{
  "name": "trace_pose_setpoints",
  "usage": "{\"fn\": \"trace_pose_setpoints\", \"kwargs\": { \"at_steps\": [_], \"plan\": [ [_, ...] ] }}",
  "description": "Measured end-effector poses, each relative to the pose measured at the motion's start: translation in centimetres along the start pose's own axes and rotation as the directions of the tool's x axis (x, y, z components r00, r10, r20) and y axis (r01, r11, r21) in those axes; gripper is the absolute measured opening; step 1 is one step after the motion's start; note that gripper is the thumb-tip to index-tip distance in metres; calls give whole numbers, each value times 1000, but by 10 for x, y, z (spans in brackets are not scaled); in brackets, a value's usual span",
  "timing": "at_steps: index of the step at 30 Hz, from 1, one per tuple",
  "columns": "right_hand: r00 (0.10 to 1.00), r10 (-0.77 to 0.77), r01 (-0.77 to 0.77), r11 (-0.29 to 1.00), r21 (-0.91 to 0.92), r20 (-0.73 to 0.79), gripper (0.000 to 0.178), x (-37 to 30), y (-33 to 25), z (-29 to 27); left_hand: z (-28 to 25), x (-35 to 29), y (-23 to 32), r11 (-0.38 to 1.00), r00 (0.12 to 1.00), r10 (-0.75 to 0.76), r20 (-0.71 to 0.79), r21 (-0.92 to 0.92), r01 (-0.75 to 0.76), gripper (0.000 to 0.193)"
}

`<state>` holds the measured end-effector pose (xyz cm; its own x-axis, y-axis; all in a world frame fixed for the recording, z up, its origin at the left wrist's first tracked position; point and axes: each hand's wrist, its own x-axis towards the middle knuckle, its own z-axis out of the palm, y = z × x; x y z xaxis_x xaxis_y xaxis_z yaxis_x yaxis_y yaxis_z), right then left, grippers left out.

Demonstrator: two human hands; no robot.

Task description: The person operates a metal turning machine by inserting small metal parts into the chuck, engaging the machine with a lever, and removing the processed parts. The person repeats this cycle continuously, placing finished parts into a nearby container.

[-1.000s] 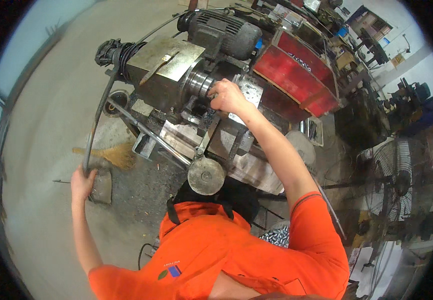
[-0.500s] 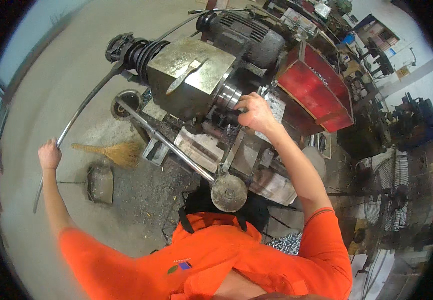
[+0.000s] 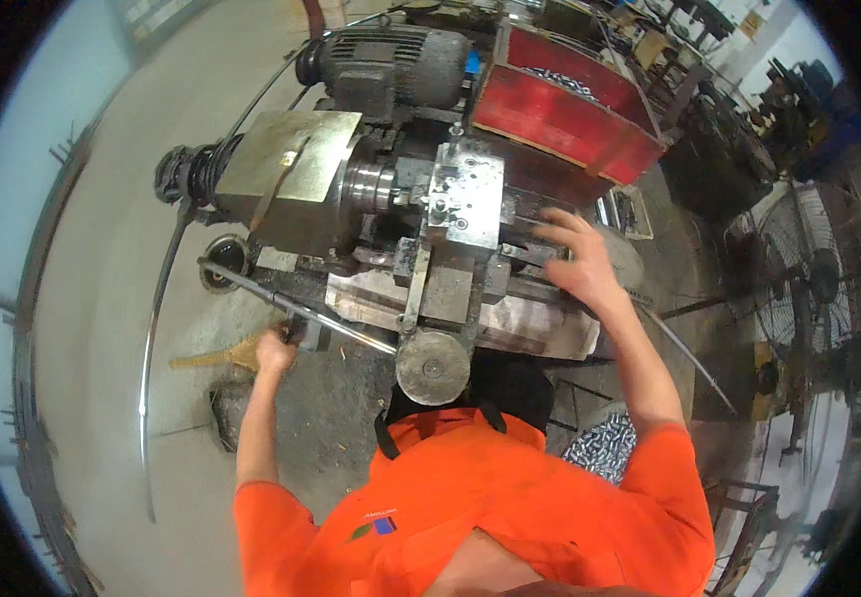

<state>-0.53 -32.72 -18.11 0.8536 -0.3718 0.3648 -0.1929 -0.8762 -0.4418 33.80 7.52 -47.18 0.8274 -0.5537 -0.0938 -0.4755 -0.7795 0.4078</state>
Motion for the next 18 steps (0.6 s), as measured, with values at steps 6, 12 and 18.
{"fn": "trace_pose_setpoints", "kwargs": {
  "at_steps": [6, 12, 18],
  "plan": [
    [873, 485, -487, 866, -111, -51, 41, -131, 75, -49, -50, 35, 42, 702, 931, 129, 342, 632, -329, 21],
    [712, 647, -688, 569, -449, -271, 56, -275, 178, -80, -58, 20, -6, 952, 995, 87, 51, 290, -98, 34],
    [356, 872, -796, 96, -597, -335, 49, -360, 244, -103, -127, 26, 19, 825, 977, -175, -126, -560, 75, 48]
  ]
}}
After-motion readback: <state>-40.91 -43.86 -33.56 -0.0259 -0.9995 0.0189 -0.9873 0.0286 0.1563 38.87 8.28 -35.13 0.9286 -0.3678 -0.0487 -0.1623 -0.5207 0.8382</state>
